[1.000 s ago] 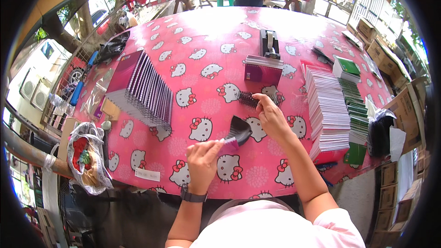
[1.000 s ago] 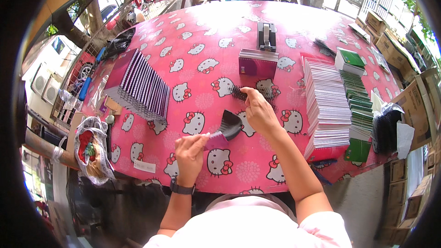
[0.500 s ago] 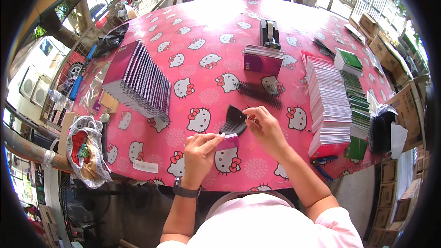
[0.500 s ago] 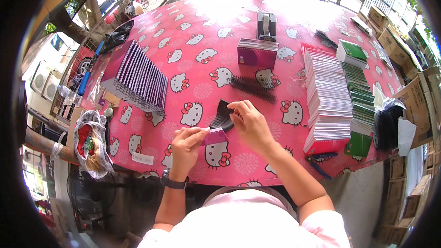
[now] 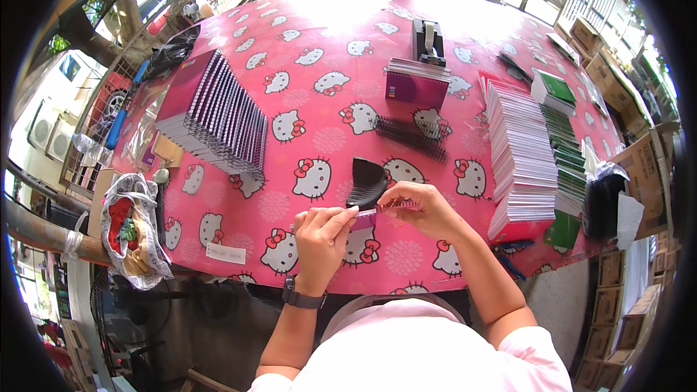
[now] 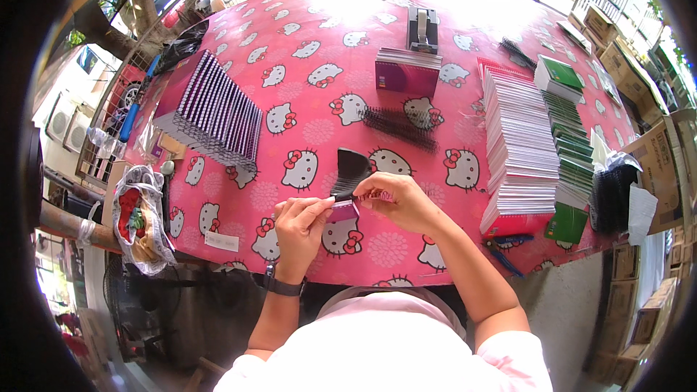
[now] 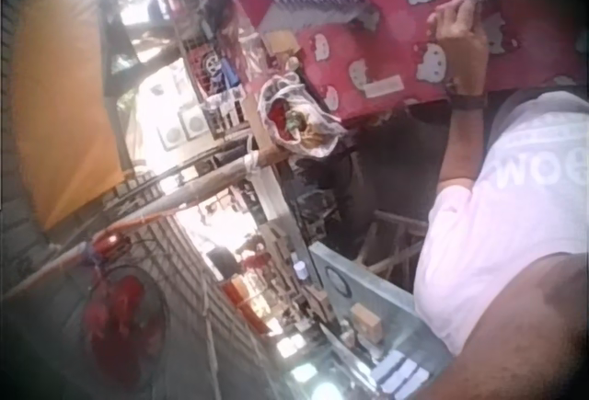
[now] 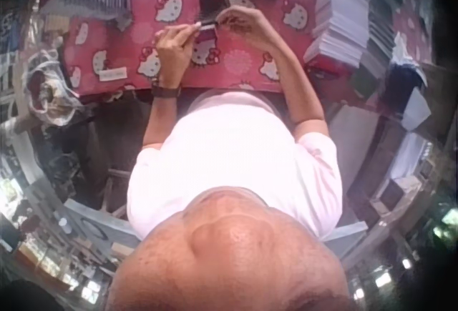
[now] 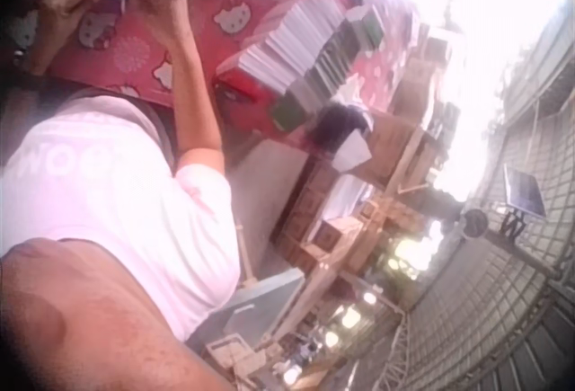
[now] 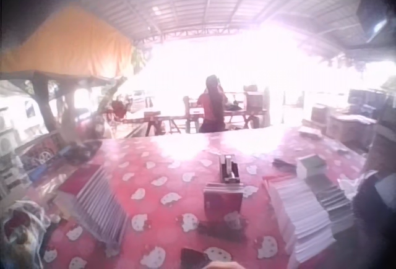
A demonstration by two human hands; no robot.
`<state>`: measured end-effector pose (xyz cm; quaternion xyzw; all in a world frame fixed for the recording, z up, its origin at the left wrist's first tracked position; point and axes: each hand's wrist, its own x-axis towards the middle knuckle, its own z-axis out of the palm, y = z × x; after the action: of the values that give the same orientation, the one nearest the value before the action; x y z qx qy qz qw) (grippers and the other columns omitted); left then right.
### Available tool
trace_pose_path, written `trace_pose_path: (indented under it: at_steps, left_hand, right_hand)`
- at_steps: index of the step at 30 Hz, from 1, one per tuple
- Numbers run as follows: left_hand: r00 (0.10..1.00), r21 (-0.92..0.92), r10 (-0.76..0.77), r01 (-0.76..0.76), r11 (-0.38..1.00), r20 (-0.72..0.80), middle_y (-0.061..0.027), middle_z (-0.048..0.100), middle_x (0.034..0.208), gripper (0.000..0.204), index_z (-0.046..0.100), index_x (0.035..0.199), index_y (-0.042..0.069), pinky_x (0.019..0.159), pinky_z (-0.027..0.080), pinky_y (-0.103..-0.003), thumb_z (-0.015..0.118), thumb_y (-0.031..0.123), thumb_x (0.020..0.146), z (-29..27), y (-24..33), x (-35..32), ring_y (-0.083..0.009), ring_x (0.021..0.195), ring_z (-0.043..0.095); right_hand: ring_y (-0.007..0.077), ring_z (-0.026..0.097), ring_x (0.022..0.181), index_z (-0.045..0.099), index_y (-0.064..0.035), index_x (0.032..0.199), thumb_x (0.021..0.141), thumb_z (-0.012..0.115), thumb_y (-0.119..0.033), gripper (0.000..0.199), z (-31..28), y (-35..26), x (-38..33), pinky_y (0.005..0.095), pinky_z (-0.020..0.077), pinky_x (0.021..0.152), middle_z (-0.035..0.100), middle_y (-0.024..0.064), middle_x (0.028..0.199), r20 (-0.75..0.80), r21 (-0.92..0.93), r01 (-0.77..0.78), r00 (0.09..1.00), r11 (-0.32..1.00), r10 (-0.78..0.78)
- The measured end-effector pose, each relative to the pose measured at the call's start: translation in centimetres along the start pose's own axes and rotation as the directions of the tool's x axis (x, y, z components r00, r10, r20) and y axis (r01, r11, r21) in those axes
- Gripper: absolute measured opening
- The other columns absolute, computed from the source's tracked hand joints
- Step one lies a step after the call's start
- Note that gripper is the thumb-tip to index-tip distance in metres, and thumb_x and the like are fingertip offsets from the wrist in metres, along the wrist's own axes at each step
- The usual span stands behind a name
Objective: The person inserts spiral bindings into small notebooks and stacks them on a table. They repeatedly pick up a notebook, align the binding, and place the finished item into a growing pile.
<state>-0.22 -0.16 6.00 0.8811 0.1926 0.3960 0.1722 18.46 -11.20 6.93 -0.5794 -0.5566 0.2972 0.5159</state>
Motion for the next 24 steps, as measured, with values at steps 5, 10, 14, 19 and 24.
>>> trace_pose_path:
  at_steps: [5,10,14,19,24]
  left_hand:
    - [1.0,-0.021,-0.015,0.016,1.0,0.022,-0.001,0.066,0.081,0.016,0.072,0.09,0.011,0.073,0.038,-0.03,0.073,0.01,0.074,-0.3,0.3,0.1,-0.0167,0.074,0.058]
    - [0.997,-0.007,-0.039,0.04,0.999,0.07,-0.0005,0.065,0.082,0.013,0.069,0.088,0.011,0.075,0.038,-0.032,0.072,0.012,0.075,-0.6,0.5,0.2,-0.0176,0.078,0.059]
    - [0.985,-0.001,-0.057,0.058,0.998,0.164,-0.0008,0.063,0.093,0.021,0.064,0.096,0.011,0.078,0.037,-0.036,0.07,0.017,0.077,-1.0,1.8,1.0,-0.0192,0.087,0.057]
    - [0.948,-0.049,-0.013,0.03,0.998,0.319,-0.0032,0.061,0.09,0.021,0.062,0.092,0.009,0.076,0.039,-0.038,0.069,0.021,0.077,0.1,2.0,0.6,-0.0239,0.085,0.056]
    - [0.966,-0.079,0.043,-0.024,0.997,0.256,-0.003,0.062,0.087,0.017,0.062,0.088,0.01,0.076,0.039,-0.038,0.066,0.026,0.082,-1.0,3.1,1.1,-0.0235,0.084,0.057]
  right_hand:
    - [0.0149,0.061,0.067,0.063,0.0001,0.096,0.083,0.061,0.004,0.014,-0.1,0.3,0.3,0.0275,0.0486,0.061,0.061,0.0072,0.078,0.022,-0.178,0.154,0.988,0.972,-0.153]
    - [0.0189,0.059,0.07,0.061,-0.0016,0.103,0.083,0.065,-0.005,0.021,-0.9,-0.5,0.3,0.0311,0.0483,0.065,0.06,0.0083,0.079,0.195,-0.088,-0.107,0.973,0.99,0.122]
    - [0.0225,0.059,0.069,0.058,-0.003,0.11,0.089,0.06,-0.015,0.024,-0.1,-1.5,0.6,0.0338,0.0485,0.066,0.061,0.0103,0.078,0.075,-0.203,0.026,0.997,0.979,-0.011]
    - [0.023,0.059,0.078,0.056,-0.0069,0.12,0.086,0.063,-0.014,0.035,-1.2,-2.6,1.4,0.0355,0.0471,0.068,0.062,0.0129,0.096,0.369,-0.168,-0.267,0.876,0.949,0.312]
    - [0.0354,0.038,0.126,0.051,-0.0083,0.125,0.072,0.075,-0.029,0.062,-1.6,0.7,5.2,0.0437,0.0368,0.104,0.038,0.0179,0.141,0.189,-0.567,0.113,0.982,0.816,-0.004]
